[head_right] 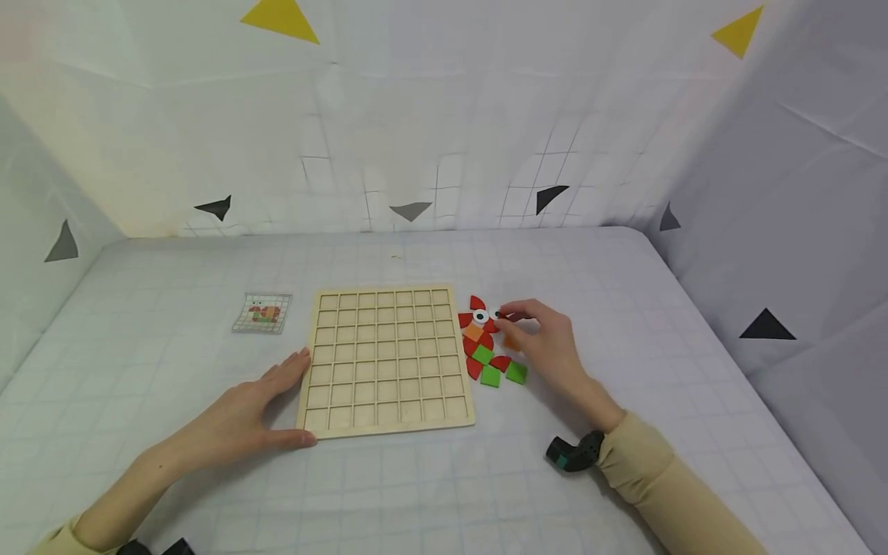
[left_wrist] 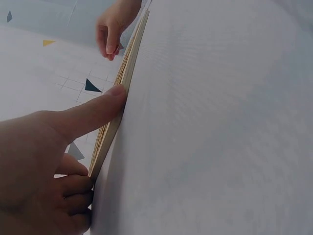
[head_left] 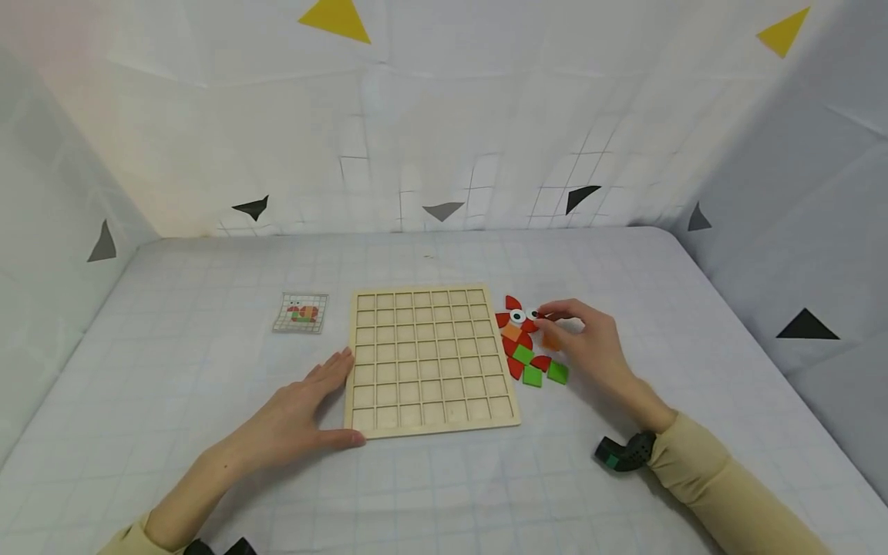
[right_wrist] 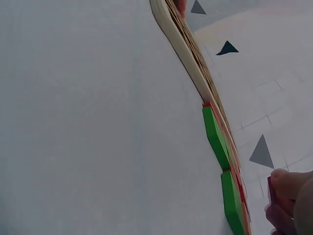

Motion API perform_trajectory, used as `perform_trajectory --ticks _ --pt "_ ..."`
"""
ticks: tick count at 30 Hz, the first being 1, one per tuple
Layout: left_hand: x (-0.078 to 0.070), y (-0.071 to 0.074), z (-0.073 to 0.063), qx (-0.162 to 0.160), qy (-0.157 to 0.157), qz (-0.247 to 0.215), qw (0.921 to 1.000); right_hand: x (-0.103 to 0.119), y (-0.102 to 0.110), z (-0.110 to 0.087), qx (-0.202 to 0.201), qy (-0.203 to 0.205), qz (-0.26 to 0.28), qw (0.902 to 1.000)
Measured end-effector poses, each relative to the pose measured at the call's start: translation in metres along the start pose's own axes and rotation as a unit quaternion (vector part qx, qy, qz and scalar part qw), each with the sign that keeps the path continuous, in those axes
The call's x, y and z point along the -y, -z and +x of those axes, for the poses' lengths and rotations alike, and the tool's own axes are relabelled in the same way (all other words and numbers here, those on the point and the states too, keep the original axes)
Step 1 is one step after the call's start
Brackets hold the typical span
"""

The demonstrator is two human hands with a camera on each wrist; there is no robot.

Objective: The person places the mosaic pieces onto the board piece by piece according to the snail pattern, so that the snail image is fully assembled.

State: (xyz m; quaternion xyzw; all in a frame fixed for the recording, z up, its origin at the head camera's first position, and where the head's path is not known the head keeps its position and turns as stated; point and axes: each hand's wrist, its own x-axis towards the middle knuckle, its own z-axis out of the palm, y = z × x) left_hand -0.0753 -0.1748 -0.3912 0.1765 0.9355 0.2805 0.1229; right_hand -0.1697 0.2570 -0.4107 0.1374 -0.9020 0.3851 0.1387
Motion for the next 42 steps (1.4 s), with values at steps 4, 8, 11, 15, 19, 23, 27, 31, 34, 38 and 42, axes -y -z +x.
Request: perform_trajectory --ticks 4,8,11,15,19,23,27,31,34,38,42 --pt "0.0 0.0 0.0 0.0 0.0 -0.001 1.0 0.014 -0.009 0.002 0.016 0.027 0.019 0.9993" --pt "0.0 0.001 0.0 -0.001 -0.002 -0.003 1.0 0.025 -0.02 0.004 0.028 0.049 0.036 0.9977" --pt "0.0 0.0 0.0 -0.002 -0.005 -0.003 1.0 0.031 -0.028 0.007 0.035 0.058 0.041 0.9969" --pt "0.0 0.0 0.0 -0.002 -0.008 -0.003 1.0 0.038 -0.039 0.012 0.049 0.065 0.051 0.9954" --pt "0.0 -0.001 0.001 -0.002 -0.009 -0.005 0.9999 0.046 -0.05 0.016 0.062 0.072 0.075 0.9927" --pt "0.001 -0.001 0.001 -0.002 -0.008 -0.006 0.9999 0.054 -0.06 0.021 0.066 0.09 0.061 0.9919" --pt "0.001 -0.001 0.001 -0.002 -0.006 -0.007 1.0 0.056 -0.068 0.026 0.069 0.106 0.022 0.9918" --pt "0.001 -0.002 0.001 0.0 -0.006 -0.006 1.0 0.054 -0.074 0.027 0.074 0.11 0.01 0.9912" --pt "0.001 -0.002 0.002 0.002 -0.005 -0.002 1.0 0.052 -0.076 0.026 0.071 0.123 0.009 0.9898" --pt "0.001 -0.002 0.002 -0.001 -0.004 0.002 1.0 0.051 -0.077 0.024 0.057 0.147 0.004 0.9874" --pt "0.002 -0.002 0.002 -0.004 -0.006 -0.002 1.0 0.05 -0.079 0.022 0.047 0.154 0.005 0.9869"
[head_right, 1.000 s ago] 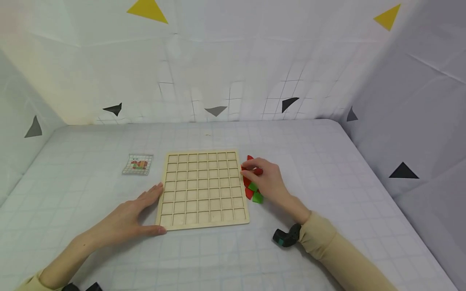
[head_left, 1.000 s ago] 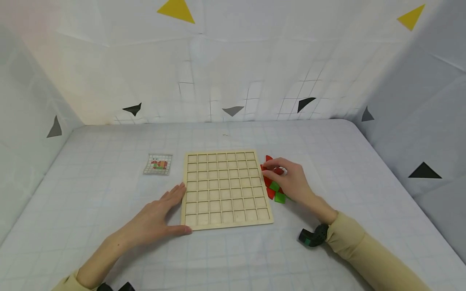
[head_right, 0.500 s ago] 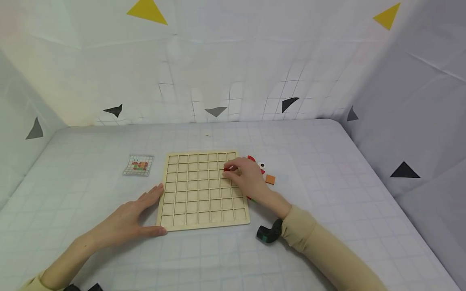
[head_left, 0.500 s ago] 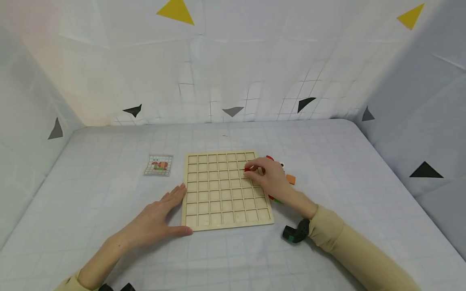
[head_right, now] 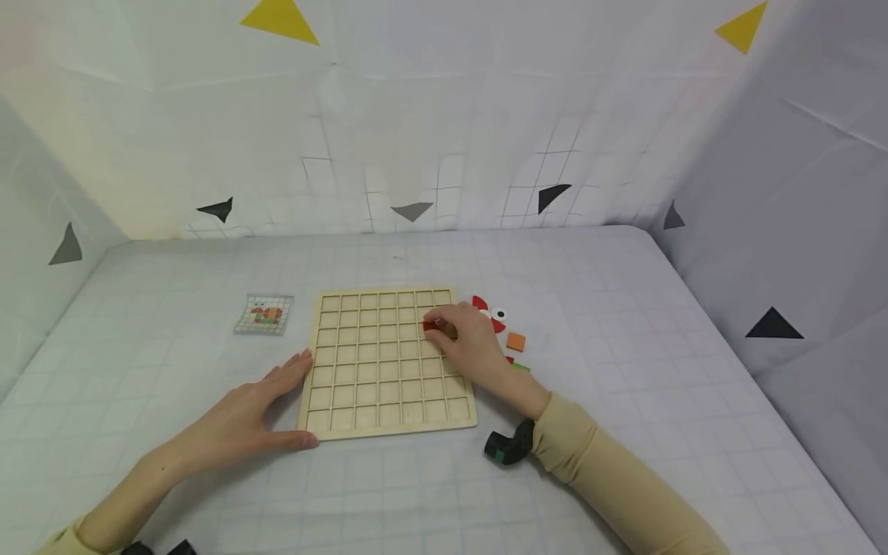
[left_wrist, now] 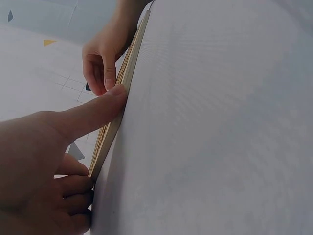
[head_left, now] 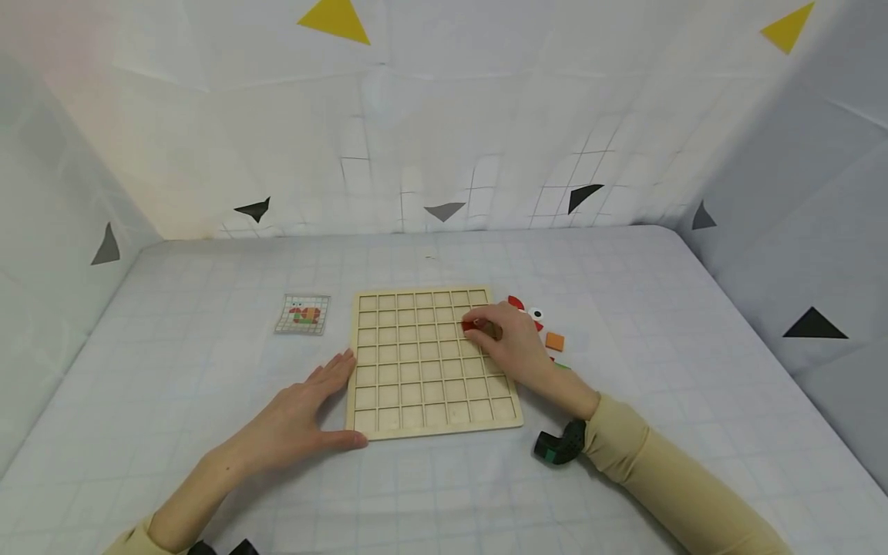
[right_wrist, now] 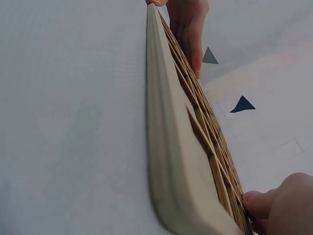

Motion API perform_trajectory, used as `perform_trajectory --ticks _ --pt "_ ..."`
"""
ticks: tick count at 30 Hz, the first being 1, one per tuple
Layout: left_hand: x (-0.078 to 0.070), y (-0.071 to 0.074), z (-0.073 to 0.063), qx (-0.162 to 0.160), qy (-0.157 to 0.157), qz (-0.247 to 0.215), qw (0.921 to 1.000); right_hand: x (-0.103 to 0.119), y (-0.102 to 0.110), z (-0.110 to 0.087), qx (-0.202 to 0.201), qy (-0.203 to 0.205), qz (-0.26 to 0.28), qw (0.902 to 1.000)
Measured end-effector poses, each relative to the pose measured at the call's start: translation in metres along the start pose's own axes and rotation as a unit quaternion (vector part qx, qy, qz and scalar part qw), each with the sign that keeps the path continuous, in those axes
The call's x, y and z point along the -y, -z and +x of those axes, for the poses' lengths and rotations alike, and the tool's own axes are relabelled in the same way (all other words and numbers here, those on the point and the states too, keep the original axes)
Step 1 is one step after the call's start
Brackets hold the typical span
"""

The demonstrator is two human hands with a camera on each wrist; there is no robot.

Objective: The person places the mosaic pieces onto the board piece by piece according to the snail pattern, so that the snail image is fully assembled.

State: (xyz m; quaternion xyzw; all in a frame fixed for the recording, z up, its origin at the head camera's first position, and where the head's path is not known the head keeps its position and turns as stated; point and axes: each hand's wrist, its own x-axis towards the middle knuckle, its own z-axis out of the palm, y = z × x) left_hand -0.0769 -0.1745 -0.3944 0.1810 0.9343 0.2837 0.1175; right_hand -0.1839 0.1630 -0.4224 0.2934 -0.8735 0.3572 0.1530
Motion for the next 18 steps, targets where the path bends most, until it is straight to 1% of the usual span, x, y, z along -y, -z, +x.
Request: perform_trajectory --ticks 5,18 --pt "0.0002 -0.0006 -0.0002 -0.001 -0.004 -0.002 1.0 0.0021 0.0005 -0.0015 -0.007 -0.003 0.007 0.9999" --pt "-0.0002 0.0003 -0.0001 -0.004 -0.011 -0.003 0.9999 0.0053 0.0013 -0.0027 -0.006 -0.017 0.005 0.9998"
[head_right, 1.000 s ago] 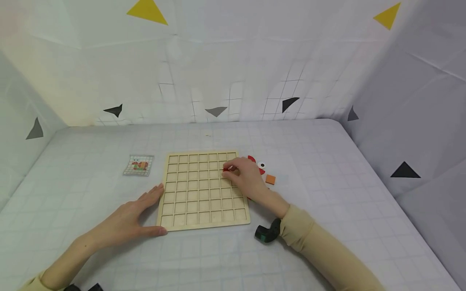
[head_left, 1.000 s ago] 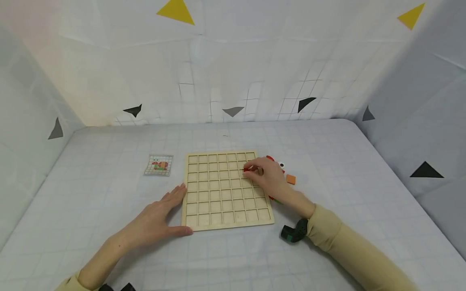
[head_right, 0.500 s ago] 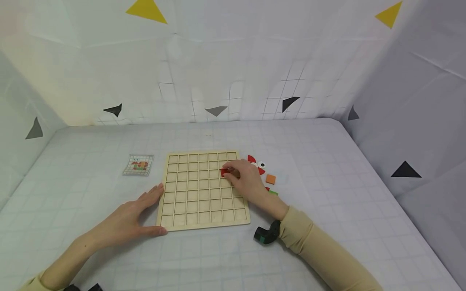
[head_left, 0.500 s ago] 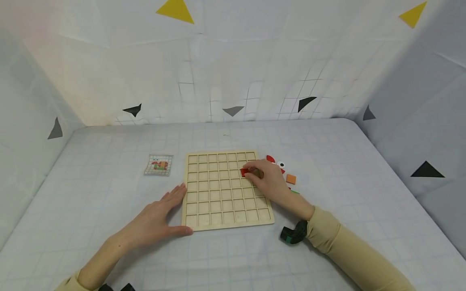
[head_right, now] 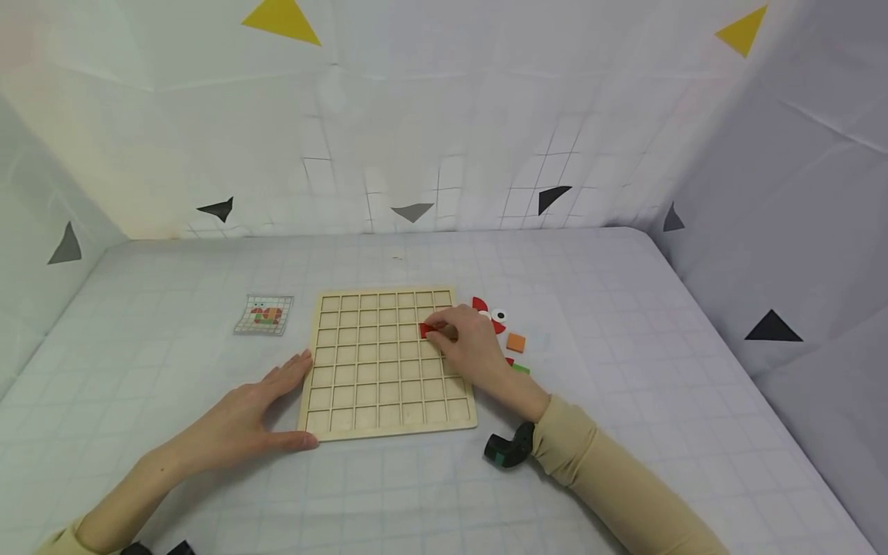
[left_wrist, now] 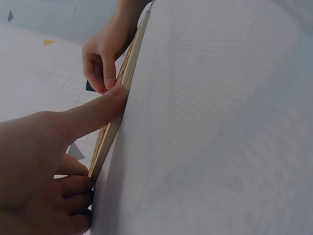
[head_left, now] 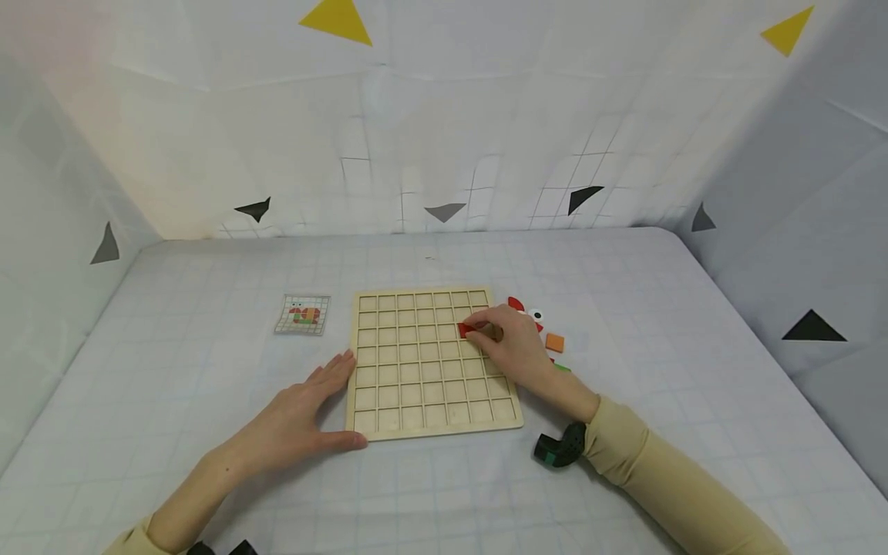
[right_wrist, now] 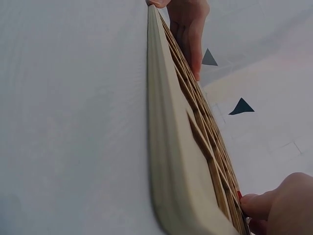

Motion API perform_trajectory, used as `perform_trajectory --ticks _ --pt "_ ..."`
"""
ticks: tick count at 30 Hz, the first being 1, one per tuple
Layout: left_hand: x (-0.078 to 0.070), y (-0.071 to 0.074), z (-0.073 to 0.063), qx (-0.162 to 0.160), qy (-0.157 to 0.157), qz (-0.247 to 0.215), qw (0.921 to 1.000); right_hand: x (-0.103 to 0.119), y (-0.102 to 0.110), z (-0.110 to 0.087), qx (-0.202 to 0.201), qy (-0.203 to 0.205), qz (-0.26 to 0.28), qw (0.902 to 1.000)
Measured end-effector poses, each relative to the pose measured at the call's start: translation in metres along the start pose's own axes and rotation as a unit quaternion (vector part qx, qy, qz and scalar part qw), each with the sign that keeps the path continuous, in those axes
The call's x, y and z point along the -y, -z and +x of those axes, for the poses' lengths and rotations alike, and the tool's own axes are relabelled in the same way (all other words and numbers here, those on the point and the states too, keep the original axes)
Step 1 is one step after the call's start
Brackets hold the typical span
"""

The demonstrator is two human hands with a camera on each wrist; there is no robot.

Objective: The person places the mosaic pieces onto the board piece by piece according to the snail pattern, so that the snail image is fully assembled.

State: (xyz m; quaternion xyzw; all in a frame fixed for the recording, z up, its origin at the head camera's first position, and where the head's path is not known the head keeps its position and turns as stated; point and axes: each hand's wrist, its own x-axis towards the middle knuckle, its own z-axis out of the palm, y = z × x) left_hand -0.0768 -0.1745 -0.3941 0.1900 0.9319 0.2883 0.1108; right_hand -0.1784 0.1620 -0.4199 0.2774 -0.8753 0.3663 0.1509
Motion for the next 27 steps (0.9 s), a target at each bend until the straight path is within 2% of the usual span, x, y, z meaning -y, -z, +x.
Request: perform_trajectory --ticks 10,27 --pt "-0.0006 0.0006 -0.0004 0.0 -0.001 0.0 1.0 0.0033 0.0003 -0.0009 0.004 -0.014 0.006 0.9999" --pt "-0.0008 0.0004 0.0 -0.008 0.0 0.002 1.0 0.0035 0.0008 0.0002 0.006 -0.007 0.003 0.9999"
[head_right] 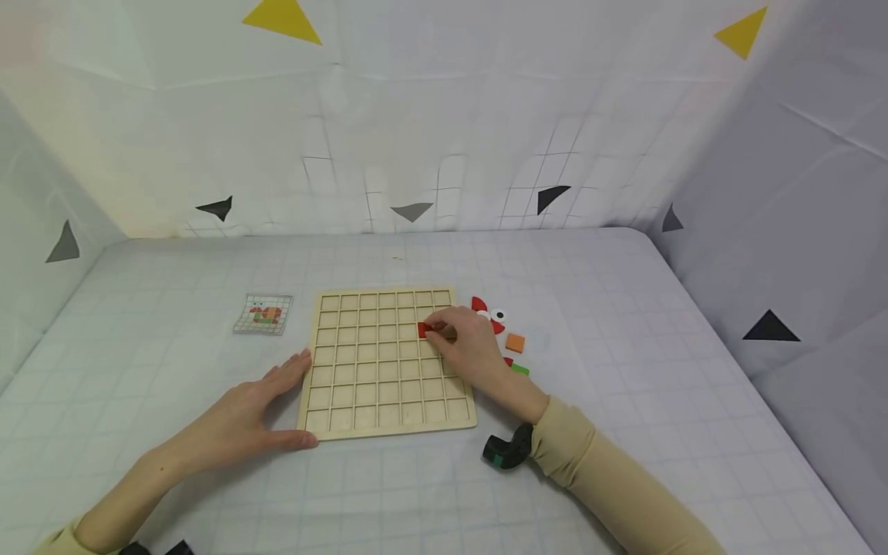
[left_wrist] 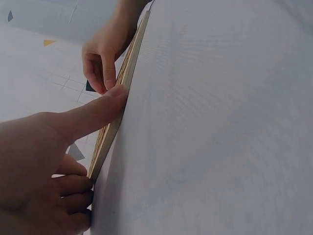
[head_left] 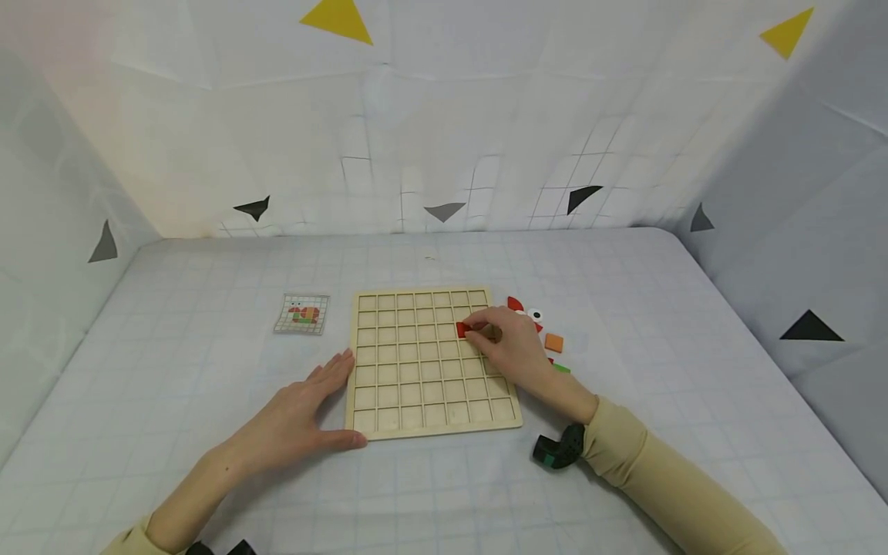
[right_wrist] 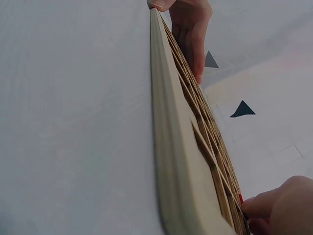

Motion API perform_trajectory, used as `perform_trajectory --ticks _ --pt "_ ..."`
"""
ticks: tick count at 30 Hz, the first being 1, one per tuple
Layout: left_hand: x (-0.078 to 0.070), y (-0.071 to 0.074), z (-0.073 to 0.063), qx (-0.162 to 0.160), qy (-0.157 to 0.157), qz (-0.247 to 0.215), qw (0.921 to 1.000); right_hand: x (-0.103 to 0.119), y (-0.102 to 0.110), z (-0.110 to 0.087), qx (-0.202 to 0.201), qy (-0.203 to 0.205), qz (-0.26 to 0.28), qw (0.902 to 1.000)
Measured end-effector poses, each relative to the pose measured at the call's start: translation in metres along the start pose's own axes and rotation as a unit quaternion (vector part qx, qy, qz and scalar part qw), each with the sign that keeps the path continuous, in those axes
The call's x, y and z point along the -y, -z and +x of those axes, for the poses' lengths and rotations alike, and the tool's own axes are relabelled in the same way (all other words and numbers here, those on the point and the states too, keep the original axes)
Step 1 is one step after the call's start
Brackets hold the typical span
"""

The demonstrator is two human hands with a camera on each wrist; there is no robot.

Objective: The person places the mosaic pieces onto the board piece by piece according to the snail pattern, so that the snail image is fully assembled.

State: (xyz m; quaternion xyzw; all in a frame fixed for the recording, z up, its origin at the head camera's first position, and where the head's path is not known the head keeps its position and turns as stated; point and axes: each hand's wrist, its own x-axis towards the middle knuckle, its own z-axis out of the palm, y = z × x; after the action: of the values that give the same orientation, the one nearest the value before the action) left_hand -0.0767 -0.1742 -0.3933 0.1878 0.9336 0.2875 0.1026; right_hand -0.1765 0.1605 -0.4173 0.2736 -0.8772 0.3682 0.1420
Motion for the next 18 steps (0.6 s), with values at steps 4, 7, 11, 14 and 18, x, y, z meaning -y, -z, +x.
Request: perform_trajectory --ticks 4,7,11,14,18 --pt "-0.001 0.0 0.001 0.0 0.002 -0.001 1.0 -0.001 0.012 0.002 -0.008 -0.001 -0.01 0.9999" --pt "-0.002 -0.001 0.001 0.002 0.009 0.0 1.0 -0.009 0.03 0.001 -0.018 -0.022 -0.006 0.9996" --pt "-0.003 -0.002 0.002 0.003 0.019 0.005 0.9998 -0.026 0.057 -0.011 -0.015 -0.09 -0.007 0.9958" --pt "-0.003 -0.001 0.002 0.002 0.021 0.005 0.9998 -0.039 0.074 -0.024 0.0 -0.131 -0.021 0.9911" --pt "-0.002 -0.001 0.001 -0.001 0.018 0.005 0.9998 -0.056 0.09 -0.041 0.019 -0.135 -0.042 0.9898"
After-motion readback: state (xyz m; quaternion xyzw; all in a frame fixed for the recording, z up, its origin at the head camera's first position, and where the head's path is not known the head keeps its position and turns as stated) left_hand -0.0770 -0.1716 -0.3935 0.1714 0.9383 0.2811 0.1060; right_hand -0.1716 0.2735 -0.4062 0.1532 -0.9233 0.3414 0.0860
